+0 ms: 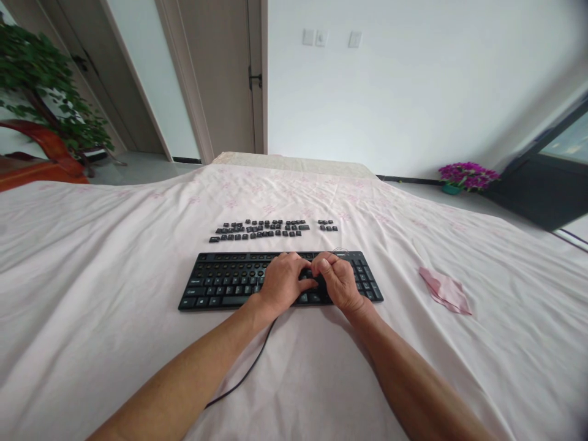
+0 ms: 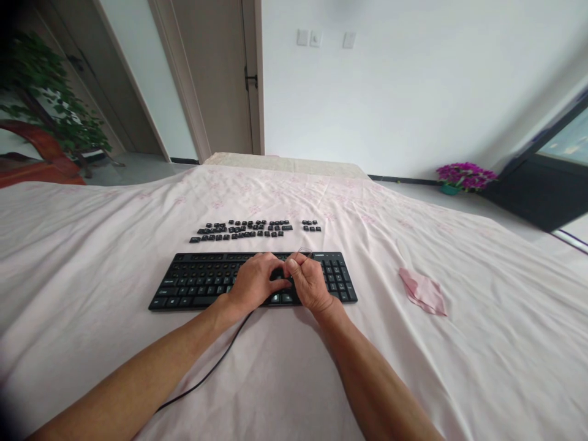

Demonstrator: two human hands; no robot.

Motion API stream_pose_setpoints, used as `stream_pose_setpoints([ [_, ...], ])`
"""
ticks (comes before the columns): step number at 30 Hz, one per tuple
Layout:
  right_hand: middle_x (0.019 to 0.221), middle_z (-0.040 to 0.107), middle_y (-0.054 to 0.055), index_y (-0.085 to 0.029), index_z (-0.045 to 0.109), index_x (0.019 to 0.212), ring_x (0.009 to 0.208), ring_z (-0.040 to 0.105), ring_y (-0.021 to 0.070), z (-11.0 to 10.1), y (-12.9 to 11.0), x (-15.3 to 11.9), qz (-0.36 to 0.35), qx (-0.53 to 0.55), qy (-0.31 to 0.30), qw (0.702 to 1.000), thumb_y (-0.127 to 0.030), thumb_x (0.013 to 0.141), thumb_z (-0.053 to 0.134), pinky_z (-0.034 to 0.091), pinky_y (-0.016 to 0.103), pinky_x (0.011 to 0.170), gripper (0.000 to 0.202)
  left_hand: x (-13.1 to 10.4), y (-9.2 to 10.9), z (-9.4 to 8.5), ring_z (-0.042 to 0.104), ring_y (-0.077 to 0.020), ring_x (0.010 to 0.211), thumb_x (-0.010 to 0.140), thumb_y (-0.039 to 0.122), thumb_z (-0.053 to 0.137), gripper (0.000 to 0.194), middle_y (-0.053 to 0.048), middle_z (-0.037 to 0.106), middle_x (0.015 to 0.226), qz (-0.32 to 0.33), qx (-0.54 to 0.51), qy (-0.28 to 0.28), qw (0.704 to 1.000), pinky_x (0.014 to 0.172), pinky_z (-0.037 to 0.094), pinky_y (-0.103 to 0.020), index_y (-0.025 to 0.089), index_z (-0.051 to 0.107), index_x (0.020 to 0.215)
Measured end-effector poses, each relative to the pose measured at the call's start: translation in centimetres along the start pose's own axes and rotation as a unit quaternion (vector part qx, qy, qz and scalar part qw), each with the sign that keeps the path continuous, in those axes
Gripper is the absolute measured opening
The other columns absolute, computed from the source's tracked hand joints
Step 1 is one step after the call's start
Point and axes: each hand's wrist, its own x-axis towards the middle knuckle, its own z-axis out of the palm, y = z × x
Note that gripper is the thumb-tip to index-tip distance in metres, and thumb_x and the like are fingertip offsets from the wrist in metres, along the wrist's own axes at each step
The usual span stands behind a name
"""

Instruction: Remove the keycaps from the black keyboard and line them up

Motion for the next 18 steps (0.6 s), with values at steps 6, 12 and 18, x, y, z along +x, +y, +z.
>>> stream_pose_setpoints([
  [6,0.067,0.054,0.003,-0.02,0.053,0.065,0.067,0.055,0.0173,0.03,-0.45,0.07,0.004,0.008,0.026,1.0,-0.045,0.097,0.038,0.045,0.031,0.071,0.043,-0.06,0.13,-0.13,0.058,-0.0195,0.088,0.074,0.051,0.071,0.029,0.0,0.064,0.091,-0.01,-0.005,0.0,1.0,0.075,0.04,-0.029,0.029,0.069,0.092],
  [12,0.069,0.056,0.003,-0.019,0.056,0.065,0.069,0.056,0.017,-0.09,-0.81,0.48,0.015,0.008,-0.017,1.0,-0.046,0.097,0.039,0.045,0.03,0.071,0.044,0.07,0.33,-0.14,0.058,-0.0212,0.087,0.071,0.057,0.07,0.035,-0.002,0.065,0.088,-0.025,0.013,-0.014,1.0,0.075,0.04,-0.03,0.025,0.067,0.085],
  [18,0.066,0.055,0.001,-0.018,0.057,0.066,0.059,0.05,0.0126,-0.09,-0.47,0.73,0.057,0.006,0.006,0.998,-0.044,0.098,0.039,0.039,0.025,0.059,0.045,-0.03,0.22,-0.11,0.059,-0.0214,0.087,0.068,0.053,0.074,0.035,-0.001,0.067,0.088,-0.017,0.009,-0.001,1.0,0.075,0.042,-0.03,0.026,0.069,0.089],
])
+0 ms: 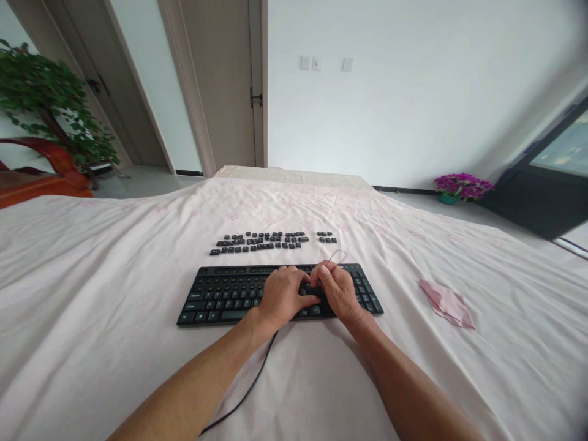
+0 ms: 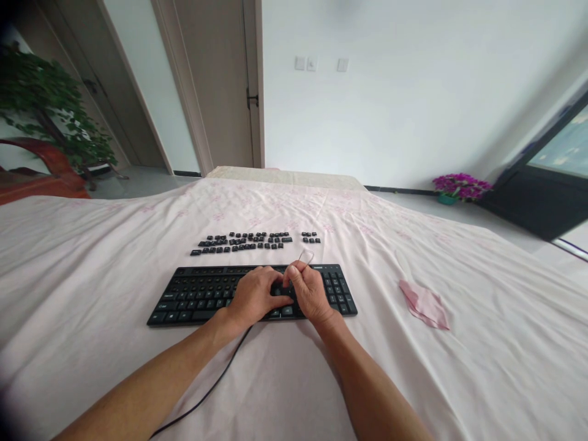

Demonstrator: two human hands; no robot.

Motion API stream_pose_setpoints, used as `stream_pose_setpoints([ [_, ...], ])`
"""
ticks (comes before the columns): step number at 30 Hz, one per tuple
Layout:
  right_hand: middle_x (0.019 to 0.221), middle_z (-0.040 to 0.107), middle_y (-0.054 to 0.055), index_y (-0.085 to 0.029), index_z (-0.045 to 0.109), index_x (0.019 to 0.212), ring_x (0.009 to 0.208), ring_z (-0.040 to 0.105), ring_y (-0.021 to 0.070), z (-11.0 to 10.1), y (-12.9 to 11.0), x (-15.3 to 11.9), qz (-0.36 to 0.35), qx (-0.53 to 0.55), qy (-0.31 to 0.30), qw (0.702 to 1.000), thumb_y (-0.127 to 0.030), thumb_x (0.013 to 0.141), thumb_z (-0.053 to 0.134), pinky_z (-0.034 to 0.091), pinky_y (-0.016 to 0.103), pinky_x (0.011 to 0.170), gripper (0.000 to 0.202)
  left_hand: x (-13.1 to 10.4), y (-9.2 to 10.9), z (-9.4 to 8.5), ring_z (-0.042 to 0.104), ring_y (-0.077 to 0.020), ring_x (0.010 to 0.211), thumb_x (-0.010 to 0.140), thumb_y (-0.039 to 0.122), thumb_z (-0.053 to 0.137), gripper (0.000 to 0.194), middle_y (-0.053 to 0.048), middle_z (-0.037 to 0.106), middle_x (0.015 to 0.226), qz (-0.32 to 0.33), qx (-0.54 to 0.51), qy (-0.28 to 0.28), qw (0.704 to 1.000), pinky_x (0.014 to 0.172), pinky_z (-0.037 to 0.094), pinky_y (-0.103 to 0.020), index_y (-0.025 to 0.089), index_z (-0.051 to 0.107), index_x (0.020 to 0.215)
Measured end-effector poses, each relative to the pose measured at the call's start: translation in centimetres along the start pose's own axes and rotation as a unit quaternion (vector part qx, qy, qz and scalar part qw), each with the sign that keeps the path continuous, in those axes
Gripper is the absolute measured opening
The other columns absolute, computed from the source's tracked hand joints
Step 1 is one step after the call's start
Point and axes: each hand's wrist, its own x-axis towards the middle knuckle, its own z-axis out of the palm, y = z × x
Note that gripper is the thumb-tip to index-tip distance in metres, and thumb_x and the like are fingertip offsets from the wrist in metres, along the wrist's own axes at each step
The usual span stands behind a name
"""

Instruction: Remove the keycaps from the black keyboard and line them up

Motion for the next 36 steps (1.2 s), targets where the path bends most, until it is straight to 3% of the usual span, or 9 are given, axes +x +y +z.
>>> stream_pose_setpoints([
  [22,0.058,0.052,-0.002,-0.019,0.048,0.065,0.046,0.036,0.0089,0.3,-0.4,0.3,0.061,0.153,0.02,0.986,-0.052,0.094,0.042,0.028,0.023,0.044,0.045,0.2,-0.5,-0.3,0.062,-0.0207,0.09,0.067,0.055,0.074,0.04,-0.002,0.068,0.092,-0.009,-0.025,-0.009,1.0,0.077,0.043,-0.029,0.024,0.069,0.092],
  [29,0.058,0.051,-0.001,-0.019,0.048,0.067,0.046,0.035,0.0091,0.3,0.1,0.4,0.068,0.191,0.036,0.979,-0.052,0.093,0.045,0.026,0.024,0.043,0.042,0.1,-0.1,-0.3,0.062,-0.0227,0.09,0.07,0.056,0.072,0.038,-0.003,0.069,0.088,-0.007,0.019,0.025,0.999,0.081,0.039,-0.034,0.023,0.069,0.088],
  [36,0.057,0.049,-0.002,-0.02,0.046,0.065,0.046,0.036,0.0098,0.7,-0.4,0.1,0.042,0.175,0.114,0.977,-0.055,0.092,0.044,0.025,0.024,0.042,0.044,0.2,-1.1,-0.8,0.062,-0.0176,0.086,0.078,0.03,0.07,0.01,0.0,0.068,0.087,-0.048,-0.011,0.044,0.998,0.078,0.041,-0.03,0.023,0.066,0.083],
])
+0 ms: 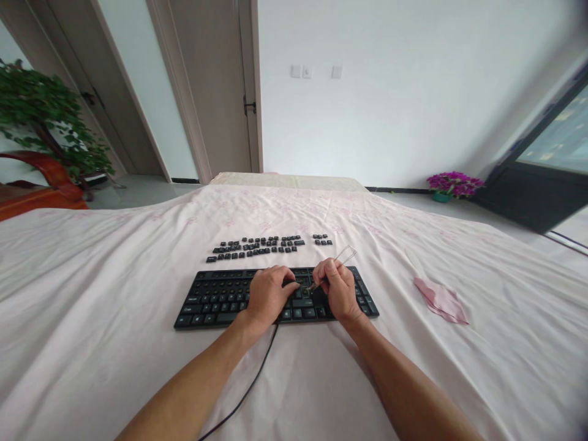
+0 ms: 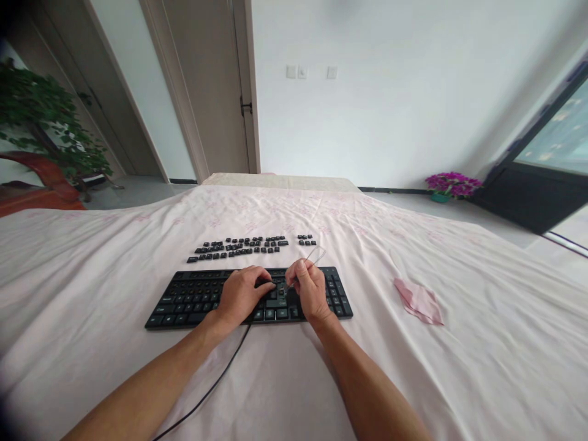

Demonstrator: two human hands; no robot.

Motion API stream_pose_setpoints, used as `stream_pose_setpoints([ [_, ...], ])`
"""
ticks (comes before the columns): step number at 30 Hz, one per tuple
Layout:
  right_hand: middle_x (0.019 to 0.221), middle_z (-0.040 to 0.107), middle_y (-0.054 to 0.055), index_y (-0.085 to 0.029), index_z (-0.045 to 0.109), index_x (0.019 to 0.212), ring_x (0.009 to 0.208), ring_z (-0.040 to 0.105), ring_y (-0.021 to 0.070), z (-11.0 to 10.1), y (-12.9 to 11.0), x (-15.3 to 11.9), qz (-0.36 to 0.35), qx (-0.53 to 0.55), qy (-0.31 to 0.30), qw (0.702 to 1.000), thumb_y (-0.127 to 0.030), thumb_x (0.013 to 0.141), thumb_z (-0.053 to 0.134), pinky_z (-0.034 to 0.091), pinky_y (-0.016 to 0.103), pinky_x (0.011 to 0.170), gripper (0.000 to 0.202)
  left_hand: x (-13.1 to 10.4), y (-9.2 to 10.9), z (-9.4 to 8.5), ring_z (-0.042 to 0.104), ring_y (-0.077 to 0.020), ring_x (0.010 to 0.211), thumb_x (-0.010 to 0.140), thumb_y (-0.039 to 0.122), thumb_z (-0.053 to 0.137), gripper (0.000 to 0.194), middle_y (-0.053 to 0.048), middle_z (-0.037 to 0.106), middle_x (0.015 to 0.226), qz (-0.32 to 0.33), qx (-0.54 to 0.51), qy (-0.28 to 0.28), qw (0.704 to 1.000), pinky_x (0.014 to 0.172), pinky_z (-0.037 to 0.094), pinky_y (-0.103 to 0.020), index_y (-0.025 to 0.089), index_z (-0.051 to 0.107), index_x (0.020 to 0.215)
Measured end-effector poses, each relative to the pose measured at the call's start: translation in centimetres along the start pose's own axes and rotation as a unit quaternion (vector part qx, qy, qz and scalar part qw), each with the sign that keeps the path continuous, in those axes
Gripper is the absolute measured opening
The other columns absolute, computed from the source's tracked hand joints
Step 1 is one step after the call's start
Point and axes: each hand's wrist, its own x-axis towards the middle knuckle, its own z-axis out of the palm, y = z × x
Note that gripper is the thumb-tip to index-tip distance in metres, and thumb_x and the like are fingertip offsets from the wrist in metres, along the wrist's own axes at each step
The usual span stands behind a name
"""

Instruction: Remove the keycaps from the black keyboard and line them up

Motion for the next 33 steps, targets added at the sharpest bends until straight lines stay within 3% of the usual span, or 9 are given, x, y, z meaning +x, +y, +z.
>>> stream_pose_setpoints([
  [5,0.061,0.053,-0.001,-0.021,0.048,0.067,0.045,0.036,0.0102,-1.0,-0.4,1.0,-0.005,-0.054,0.063,0.997,-0.059,0.091,0.041,0.028,0.025,0.043,0.046,-0.2,-0.9,-0.3,0.061,-0.0166,0.086,0.078,0.02,0.067,0.007,0.0,0.067,0.089,0.026,-0.048,-0.013,0.998,0.078,0.045,-0.027,0.023,0.066,0.085],
  [8,0.063,0.059,0.001,-0.02,0.056,0.071,0.05,0.044,0.0123,-3.2,-1.8,2.4,0.001,-0.206,0.056,0.977,-0.054,0.093,0.039,0.033,0.026,0.05,0.044,-0.4,-1.4,-0.7,0.061,-0.0156,0.085,0.078,0.017,0.066,0.008,0.0,0.066,0.089,0.039,-0.093,0.003,0.995,0.079,0.047,-0.027,0.022,0.066,0.084],
  [13,0.059,0.064,-0.001,-0.022,0.061,0.105,0.06,0.056,0.0182,-7.8,-3.5,4.4,0.081,-0.503,0.018,0.86,-0.045,0.093,0.043,0.033,0.028,0.058,0.031,-0.3,-2.3,-1.2,0.061,-0.0128,0.076,0.077,0.014,0.064,0.009,0.0,0.065,0.087,0.019,-0.199,0.018,0.98,0.074,0.05,-0.025,0.02,0.066,0.083],
  [18,0.079,0.069,0.007,-0.02,0.067,0.092,0.07,0.062,0.021,-11.0,-3.0,4.9,0.202,-0.608,-0.07,0.765,-0.039,0.087,0.048,0.034,0.028,0.059,0.027,-0.2,-2.4,-1.1,0.062,-0.0133,0.082,0.077,0.015,0.065,0.007,-0.002,0.065,0.095,0.032,-0.284,0.033,0.958,0.077,0.053,-0.026,0.019,0.065,0.083],
  [22,0.111,0.064,0.014,-0.018,0.063,0.116,0.09,0.063,0.0277,-10.5,-4.9,4.6,0.15,-0.676,-0.039,0.72,-0.038,0.083,0.057,0.039,0.032,0.067,0.038,-0.2,-2.3,-1.0,0.062,-0.0144,0.088,0.077,0.016,0.065,0.007,-0.004,0.063,0.1,0.06,-0.335,0.048,0.939,0.078,0.054,-0.026,0.018,0.066,0.083],
  [24,0.12,0.06,0.011,-0.022,0.061,0.12,0.092,0.063,0.0252,-8.7,-6.4,4.1,0.091,-0.654,-0.061,0.748,-0.035,0.084,0.058,0.041,0.032,0.071,0.039,-0.2,-2.2,-1.1,0.062,-0.015,0.089,0.077,0.016,0.067,0.006,-0.005,0.062,0.101,0.07,-0.345,0.049,0.935,0.078,0.054,-0.027,0.018,0.066,0.083],
  [27,0.115,0.063,0.004,-0.027,0.06,0.122,0.085,0.062,0.0179,-4.8,-7.5,3.2,0.021,-0.502,-0.236,0.832,-0.029,0.079,0.065,0.044,0.028,0.074,0.043,-0.5,-1.7,-1.4,0.061,-0.0159,0.092,0.076,0.013,0.067,0.008,-0.005,0.062,0.102,0.082,-0.343,0.036,0.935,0.08,0.053,-0.027,0.019,0.067,0.081],
  [30,0.108,0.065,0.003,-0.026,0.063,0.121,0.085,0.061,0.0176,-1.6,-7.1,2.5,-0.024,-0.427,-0.326,0.843,-0.024,0.072,0.072,0.044,0.027,0.077,0.049,-0.7,-1.5,-1.7,0.061,-0.0161,0.093,0.076,0.011,0.065,0.011,-0.004,0.061,0.1,0.088,-0.353,0.016,0.932,0.081,0.052,-0.028,0.02,0.068,0.081],
  [33,0.098,0.067,0.002,-0.025,0.066,0.115,0.083,0.061,0.0174,-0.2,-6.4,2.3,-0.023,-0.391,-0.344,0.853,-0.02,0.072,0.071,0.044,0.026,0.075,0.044,-0.6,-1.7,-1.7,0.061,-0.0164,0.092,0.076,0.011,0.065,0.012,-0.004,0.061,0.099,0.084,-0.358,0.014,0.93,0.08,0.052,-0.028,0.02,0.068,0.083],
])
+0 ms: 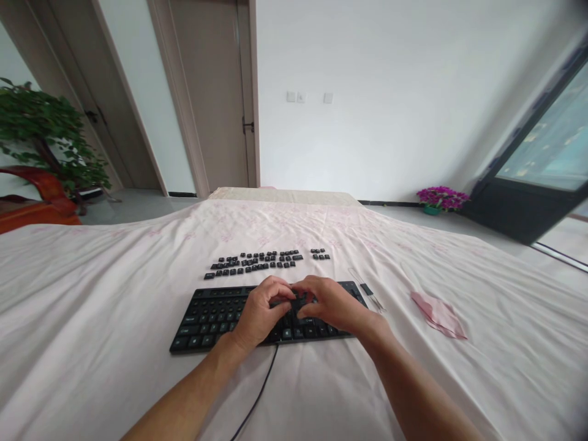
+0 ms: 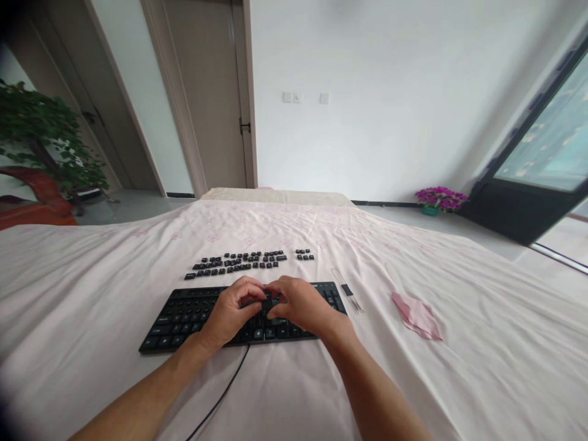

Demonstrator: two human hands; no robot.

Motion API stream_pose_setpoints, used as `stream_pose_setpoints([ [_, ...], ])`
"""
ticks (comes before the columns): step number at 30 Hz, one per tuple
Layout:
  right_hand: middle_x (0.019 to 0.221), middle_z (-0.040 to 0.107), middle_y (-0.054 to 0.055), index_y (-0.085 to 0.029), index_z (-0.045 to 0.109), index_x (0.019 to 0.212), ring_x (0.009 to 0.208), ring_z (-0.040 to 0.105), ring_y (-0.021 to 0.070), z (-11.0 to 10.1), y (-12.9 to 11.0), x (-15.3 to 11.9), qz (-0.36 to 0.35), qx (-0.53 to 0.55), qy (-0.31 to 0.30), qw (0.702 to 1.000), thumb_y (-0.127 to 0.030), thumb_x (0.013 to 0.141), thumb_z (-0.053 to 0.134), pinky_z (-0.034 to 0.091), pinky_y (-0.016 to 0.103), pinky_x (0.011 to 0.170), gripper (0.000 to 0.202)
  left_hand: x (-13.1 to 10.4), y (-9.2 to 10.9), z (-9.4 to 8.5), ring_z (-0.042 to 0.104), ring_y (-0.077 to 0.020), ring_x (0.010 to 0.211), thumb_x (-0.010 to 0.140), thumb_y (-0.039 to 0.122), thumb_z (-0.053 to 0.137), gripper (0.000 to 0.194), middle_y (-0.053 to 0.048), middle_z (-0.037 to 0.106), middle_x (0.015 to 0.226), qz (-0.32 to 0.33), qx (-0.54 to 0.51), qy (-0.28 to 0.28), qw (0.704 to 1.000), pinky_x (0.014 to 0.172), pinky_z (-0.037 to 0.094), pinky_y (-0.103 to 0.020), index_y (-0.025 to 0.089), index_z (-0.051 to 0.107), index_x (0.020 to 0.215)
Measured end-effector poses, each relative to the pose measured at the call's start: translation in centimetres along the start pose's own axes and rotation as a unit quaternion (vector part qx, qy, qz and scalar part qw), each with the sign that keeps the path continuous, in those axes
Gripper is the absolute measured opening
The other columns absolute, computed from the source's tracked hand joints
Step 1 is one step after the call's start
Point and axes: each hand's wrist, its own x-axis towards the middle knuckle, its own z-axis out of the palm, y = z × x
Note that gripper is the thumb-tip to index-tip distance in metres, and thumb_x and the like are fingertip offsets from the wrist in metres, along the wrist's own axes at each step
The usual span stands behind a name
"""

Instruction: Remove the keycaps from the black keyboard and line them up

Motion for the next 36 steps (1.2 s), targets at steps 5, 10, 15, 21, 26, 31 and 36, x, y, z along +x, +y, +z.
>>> stream_pose_setpoints([
  [5,0.09,0.07,0.0,-0.024,0.068,0.109,0.081,0.062,0.0167,0.3,-0.4,0.2,0.027,0.035,-0.003,0.999,-0.017,0.072,0.068,0.043,0.024,0.071,0.037,0.0,-0.8,-0.1,0.061,-0.017,0.093,0.074,0.008,0.064,0.016,-0.004,0.06,0.098,-0.006,0.014,0.004,1.0,0.081,0.052,-0.029,0.021,0.069,0.083],
  [10,0.085,0.071,-0.001,-0.024,0.071,0.098,0.079,0.063,0.0166,0.5,0.4,0.6,0.031,-0.008,0.003,0.999,-0.021,0.072,0.07,0.042,0.024,0.068,0.026,0.1,-0.5,-0.2,0.062,-0.017,0.095,0.076,0.012,0.064,0.017,-0.005,0.06,0.104,-0.017,0.011,-0.012,1.0,0.085,0.054,-0.03,0.022,0.071,0.089],
  [15,0.094,0.072,0.0,-0.026,0.068,0.111,0.081,0.064,0.0181,-0.5,5.2,2.4,0.148,-0.073,0.073,0.984,-0.028,0.071,0.073,0.042,0.025,0.068,0.041,1.3,-0.8,-4.4,0.066,-0.0145,0.086,0.078,0.022,0.063,0.025,-0.006,0.057,0.12,-0.035,0.06,0.015,0.997,0.084,0.057,-0.032,0.022,0.069,0.102],
  [21,0.098,0.071,0.0,-0.027,0.069,0.111,0.088,0.064,0.0185,-0.8,9.5,6.0,0.177,-0.185,0.056,0.965,-0.029,0.073,0.073,0.04,0.024,0.068,0.039,0.1,-4.0,-12.3,0.066,-0.0183,0.09,0.078,0.031,0.06,0.02,-0.003,0.063,0.112,-0.059,0.272,0.102,0.955,0.089,0.053,-0.034,0.024,0.072,0.093],
  [26,0.096,0.072,0.002,-0.026,0.069,0.111,0.089,0.065,0.0196,0.1,10.5,7.7,0.18,-0.199,0.033,0.963,-0.027,0.072,0.072,0.039,0.025,0.068,0.038,-2.0,-5.7,-15.3,0.066,-0.0197,0.091,0.08,0.038,0.057,0.026,-0.003,0.067,0.109,-0.138,0.264,0.151,0.943,0.086,0.052,-0.031,0.024,0.071,0.095],
  [31,0.093,0.072,0.002,-0.024,0.071,0.106,0.087,0.064,0.0196,0.4,10.9,8.4,0.179,-0.205,0.017,0.962,-0.025,0.072,0.07,0.039,0.025,0.068,0.034,-2.4,-6.5,-15.8,0.066,-0.0226,0.094,0.079,0.044,0.057,0.033,-0.004,0.071,0.105,-0.202,0.223,0.171,0.938,0.086,0.05,-0.032,0.022,0.07,0.099],
  [36,0.092,0.072,0.001,-0.024,0.072,0.105,0.087,0.065,0.0187,0.1,11.3,8.9,0.177,-0.199,0.007,0.964,-0.024,0.07,0.071,0.04,0.024,0.07,0.035,-2.6,-6.9,-15.5,0.067,-0.0237,0.094,0.077,0.046,0.059,0.034,-0.005,0.072,0.102,-0.211,0.216,0.161,0.94,0.085,0.051,-0.032,0.02,0.071,0.096],
])
